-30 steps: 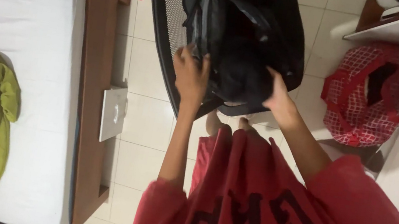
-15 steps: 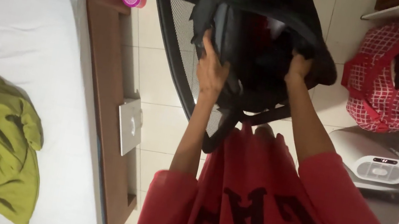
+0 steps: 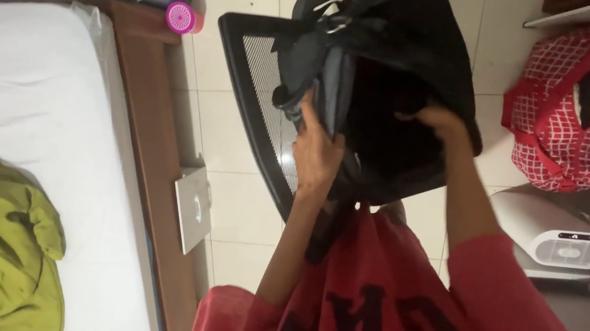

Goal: Folding various items of clothing on a table and then packing them into a black backpack.

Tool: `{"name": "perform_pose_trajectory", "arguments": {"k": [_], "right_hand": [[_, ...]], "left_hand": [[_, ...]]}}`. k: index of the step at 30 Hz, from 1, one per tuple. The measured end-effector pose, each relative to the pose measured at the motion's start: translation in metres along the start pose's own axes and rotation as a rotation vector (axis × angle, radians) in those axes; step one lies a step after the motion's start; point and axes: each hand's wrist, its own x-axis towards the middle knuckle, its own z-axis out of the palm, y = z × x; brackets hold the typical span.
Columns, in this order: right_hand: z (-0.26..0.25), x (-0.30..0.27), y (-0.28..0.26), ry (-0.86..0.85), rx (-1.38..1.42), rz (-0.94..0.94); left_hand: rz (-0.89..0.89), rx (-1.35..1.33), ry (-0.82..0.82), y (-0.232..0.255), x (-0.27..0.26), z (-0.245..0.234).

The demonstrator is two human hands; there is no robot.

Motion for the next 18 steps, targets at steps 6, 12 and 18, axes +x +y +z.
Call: {"name": "perform_pose_trajectory", "arguments": {"k": [6, 12, 18], "right_hand": [[0.031, 0.172, 0.179, 0.082, 0.193, 0.16], [0.062, 0.225, 0.223, 0.58, -0.413, -0.116], [0.098, 0.211, 0.221, 0.391, -1.026, -0.468]], "left_hand": [[0.002, 0.045, 0.068, -0.012, 0.022, 0.008], [0.002, 0.162, 0.109, -0.018, 0.029, 0.018], [0.006, 0.187, 0.113, -0.009, 0.027, 0.019]]}}
